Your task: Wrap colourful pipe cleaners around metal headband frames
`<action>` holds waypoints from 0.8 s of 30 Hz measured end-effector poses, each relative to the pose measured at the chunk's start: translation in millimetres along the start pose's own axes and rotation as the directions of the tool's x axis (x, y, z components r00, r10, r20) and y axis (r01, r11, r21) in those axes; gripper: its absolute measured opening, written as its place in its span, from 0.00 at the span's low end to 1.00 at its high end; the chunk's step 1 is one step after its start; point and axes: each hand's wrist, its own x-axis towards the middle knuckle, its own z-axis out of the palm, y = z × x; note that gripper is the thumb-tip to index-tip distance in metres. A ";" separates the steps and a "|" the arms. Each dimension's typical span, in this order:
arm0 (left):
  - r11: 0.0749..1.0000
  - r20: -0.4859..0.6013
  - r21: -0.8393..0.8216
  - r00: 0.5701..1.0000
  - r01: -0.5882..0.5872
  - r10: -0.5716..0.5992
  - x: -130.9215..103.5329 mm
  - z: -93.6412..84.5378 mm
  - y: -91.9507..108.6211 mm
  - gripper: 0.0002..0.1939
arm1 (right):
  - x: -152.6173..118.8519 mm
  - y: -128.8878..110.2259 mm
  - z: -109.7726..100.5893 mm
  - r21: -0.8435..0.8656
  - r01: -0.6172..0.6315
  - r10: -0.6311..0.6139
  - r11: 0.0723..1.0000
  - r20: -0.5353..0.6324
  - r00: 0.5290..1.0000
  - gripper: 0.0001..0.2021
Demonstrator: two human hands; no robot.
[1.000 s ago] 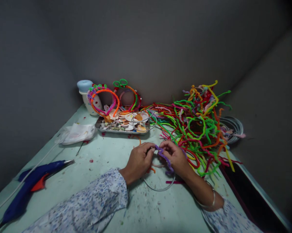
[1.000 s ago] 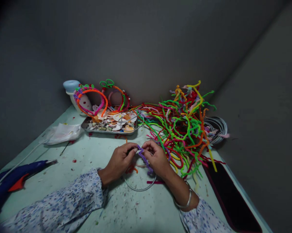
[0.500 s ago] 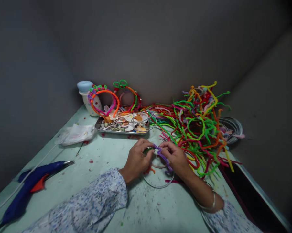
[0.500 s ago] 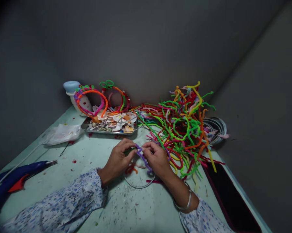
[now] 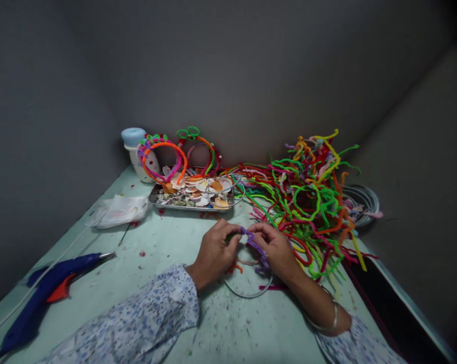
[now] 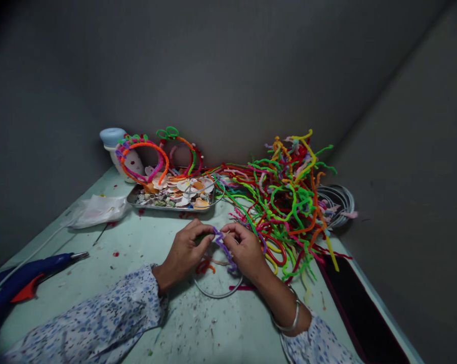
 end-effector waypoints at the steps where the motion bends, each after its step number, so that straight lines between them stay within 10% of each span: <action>1: 1.000 0.002 0.002 1.000 0.005 -0.005 0.0 -0.3 0.8 0.08 | 0.3 0.7 0.1 0.003 0.019 -0.019 1.000 -0.001 1.000 0.09; 11: 0.999 -0.011 0.027 0.999 -0.042 0.042 -1.2 1.2 -2.3 0.09 | 1.3 -2.6 -2.8 -0.146 0.341 -0.333 0.929 0.079 0.940 0.12; 24: 0.996 -0.026 0.053 0.997 -0.064 0.066 -3.5 1.6 -2.1 0.09 | 0.5 -3.4 -3.8 -0.155 0.354 -0.349 0.922 0.058 0.935 0.08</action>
